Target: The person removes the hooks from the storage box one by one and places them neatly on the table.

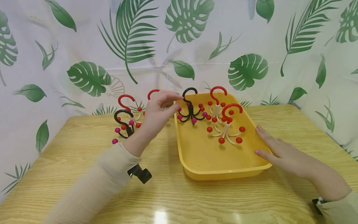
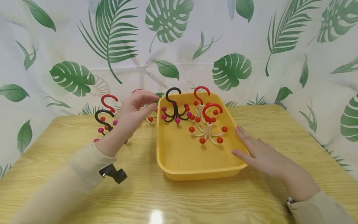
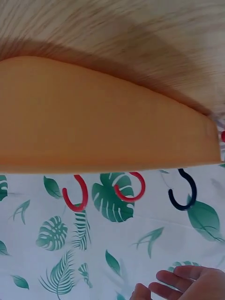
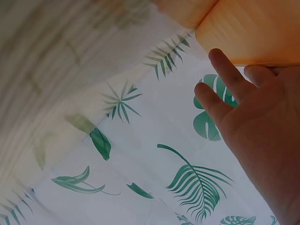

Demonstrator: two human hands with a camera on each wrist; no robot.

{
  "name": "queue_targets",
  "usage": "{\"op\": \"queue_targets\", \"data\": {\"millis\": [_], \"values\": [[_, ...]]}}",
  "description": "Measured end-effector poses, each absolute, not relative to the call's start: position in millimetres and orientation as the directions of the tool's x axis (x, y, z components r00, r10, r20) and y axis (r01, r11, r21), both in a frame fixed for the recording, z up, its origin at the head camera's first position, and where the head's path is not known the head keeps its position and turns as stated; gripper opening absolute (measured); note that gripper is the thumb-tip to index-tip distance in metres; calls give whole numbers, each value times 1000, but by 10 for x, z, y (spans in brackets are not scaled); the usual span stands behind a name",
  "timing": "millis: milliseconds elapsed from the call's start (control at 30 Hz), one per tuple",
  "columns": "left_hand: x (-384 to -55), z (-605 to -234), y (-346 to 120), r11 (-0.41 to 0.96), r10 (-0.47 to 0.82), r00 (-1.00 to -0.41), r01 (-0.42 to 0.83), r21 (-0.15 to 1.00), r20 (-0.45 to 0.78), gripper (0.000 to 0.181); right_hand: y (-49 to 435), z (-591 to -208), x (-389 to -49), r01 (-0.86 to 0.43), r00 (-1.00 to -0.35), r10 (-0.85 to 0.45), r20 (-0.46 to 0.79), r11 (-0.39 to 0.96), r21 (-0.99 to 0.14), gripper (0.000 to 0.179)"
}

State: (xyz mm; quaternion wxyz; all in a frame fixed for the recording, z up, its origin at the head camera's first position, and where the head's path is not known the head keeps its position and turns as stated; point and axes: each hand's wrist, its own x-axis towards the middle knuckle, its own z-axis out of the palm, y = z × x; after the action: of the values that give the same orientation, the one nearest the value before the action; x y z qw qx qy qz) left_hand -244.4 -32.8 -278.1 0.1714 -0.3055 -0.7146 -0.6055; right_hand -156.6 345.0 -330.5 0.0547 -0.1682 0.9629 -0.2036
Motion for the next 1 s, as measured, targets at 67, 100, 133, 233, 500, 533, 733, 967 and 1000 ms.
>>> {"op": "queue_targets", "data": {"millis": [67, 100, 133, 233, 500, 533, 733, 967, 1000], "values": [[-2455, -2805, -245, 71, 242, -751, 645, 761, 614, 17, 3450, -3305, -1570, -302, -938, -346, -35, 861, -410, 76], [-2458, -2817, -205, 72, 246, -753, 642, 764, 610, 17, 3453, -3309, -1573, -306, -937, -349, -32, 860, -407, 76], [-2462, -2830, -166, 75, 250, -755, 639, 765, 606, 17, 3454, -3313, -1577, -312, -936, -352, -27, 860, -403, 76], [-2467, -2858, -45, 80, 266, -759, 631, 771, 594, 17, 3456, -3321, -1583, -330, -932, -362, -6, 857, -396, 76], [-2462, -2881, 248, 114, 361, -773, 592, 798, 522, 18, 3454, -3329, -1576, -349, -930, -368, 22, 860, -372, 77], [-2465, -2889, 281, 130, 372, -775, 589, 798, 511, 18, 3454, -3329, -1574, -351, -929, -369, 24, 860, -370, 77], [-2481, -2931, 448, 216, 460, -760, 597, 773, 458, 22, 3453, -3327, -1578, -355, -929, -370, 27, 866, -353, 78], [-2531, -3013, 593, 248, 538, -743, 592, 767, 399, 25, 3457, -3328, -1579, -349, -930, -367, 18, 867, -356, 78], [-2542, -3025, 607, 248, 545, -738, 594, 765, 397, 25, 3455, -3328, -1579, -348, -930, -366, 16, 868, -355, 78]]}}
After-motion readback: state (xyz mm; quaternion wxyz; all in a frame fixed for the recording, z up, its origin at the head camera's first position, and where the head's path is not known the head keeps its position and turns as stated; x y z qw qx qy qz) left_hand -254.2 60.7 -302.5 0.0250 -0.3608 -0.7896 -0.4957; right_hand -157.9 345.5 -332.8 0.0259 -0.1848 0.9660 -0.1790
